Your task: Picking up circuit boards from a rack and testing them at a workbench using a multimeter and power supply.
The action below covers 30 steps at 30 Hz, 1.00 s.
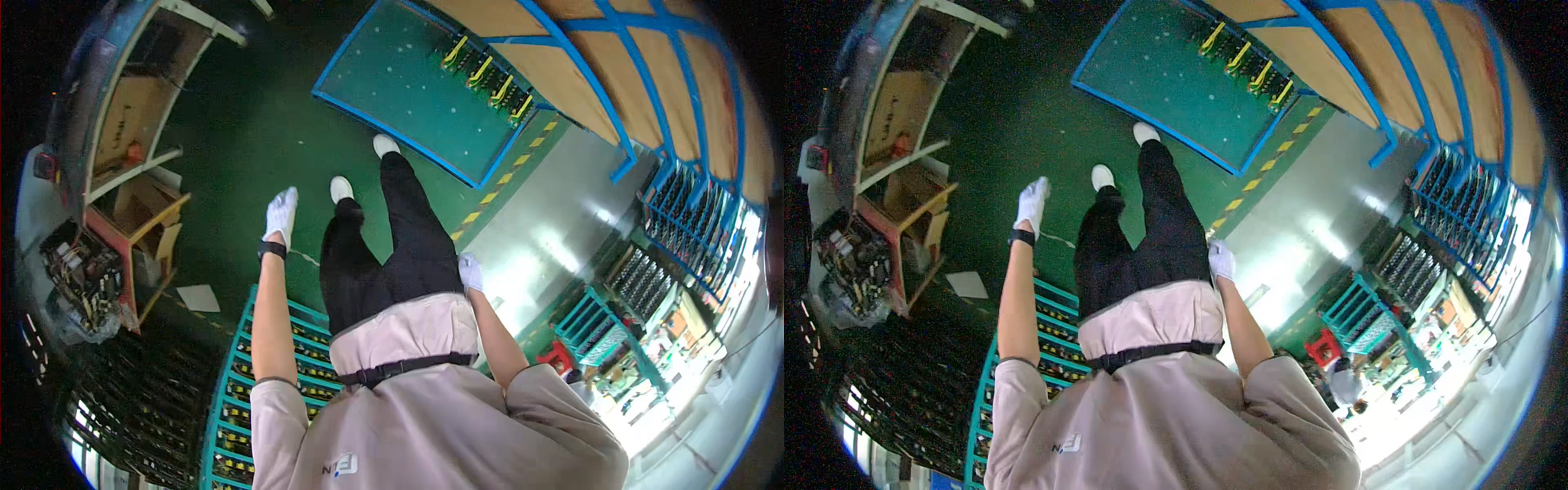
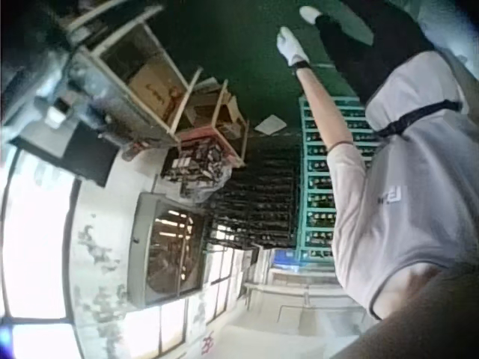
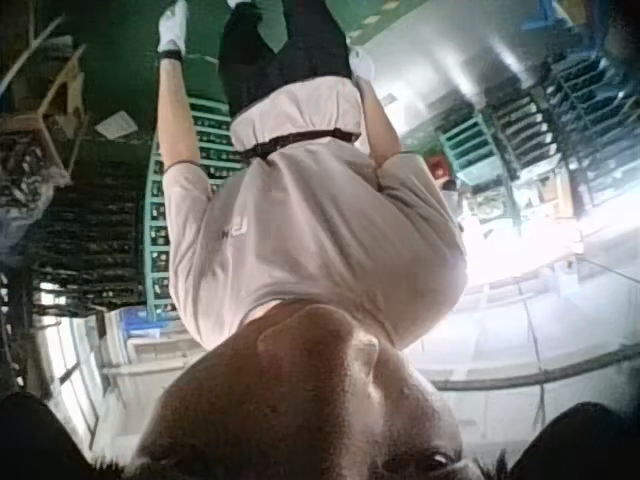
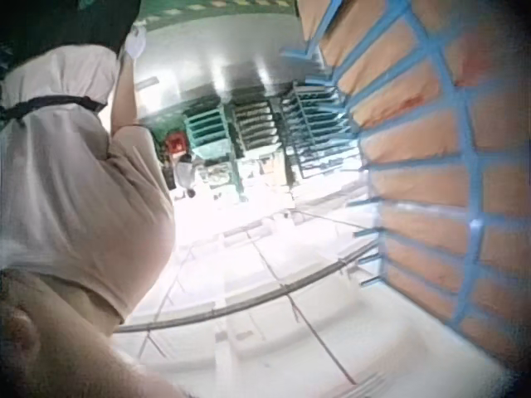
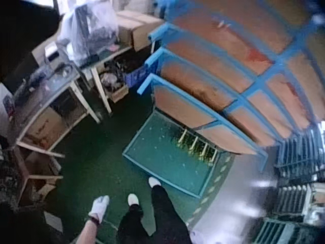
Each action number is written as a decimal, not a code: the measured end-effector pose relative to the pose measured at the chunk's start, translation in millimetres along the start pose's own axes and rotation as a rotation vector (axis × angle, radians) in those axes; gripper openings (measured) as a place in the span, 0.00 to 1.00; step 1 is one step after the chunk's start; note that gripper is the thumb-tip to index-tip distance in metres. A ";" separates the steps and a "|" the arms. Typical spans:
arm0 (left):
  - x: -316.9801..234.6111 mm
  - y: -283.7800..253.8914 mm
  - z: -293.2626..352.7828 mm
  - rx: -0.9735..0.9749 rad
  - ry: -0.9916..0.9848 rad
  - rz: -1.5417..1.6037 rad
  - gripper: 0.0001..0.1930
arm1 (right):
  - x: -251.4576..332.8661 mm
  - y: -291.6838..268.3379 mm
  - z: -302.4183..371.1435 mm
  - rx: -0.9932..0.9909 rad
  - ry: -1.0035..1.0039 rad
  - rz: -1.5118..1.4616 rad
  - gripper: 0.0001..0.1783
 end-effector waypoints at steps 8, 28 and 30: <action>-3.6 175.6 -84.1 0.081 -0.276 0.303 0.25 | 41.6 -23.6 -269.3 0.203 -0.213 0.393 0.13; 32.3 445.7 -206.4 0.070 0.037 0.106 0.32 | 198.4 -60.2 -907.4 -0.034 0.058 0.089 0.32; 12.6 437.7 -203.8 0.149 -0.370 0.296 0.34 | 198.2 -101.0 -925.4 -0.211 0.133 0.236 0.29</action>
Point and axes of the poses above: each hand's wrist, its own z-axis away from the middle knuckle, its own y-axis out of the palm, x = y × z, the point moved 9 cm from there along -z, towards the middle knuckle, and after that the axes turned 1 degree about -x, right-handed, at the moved point
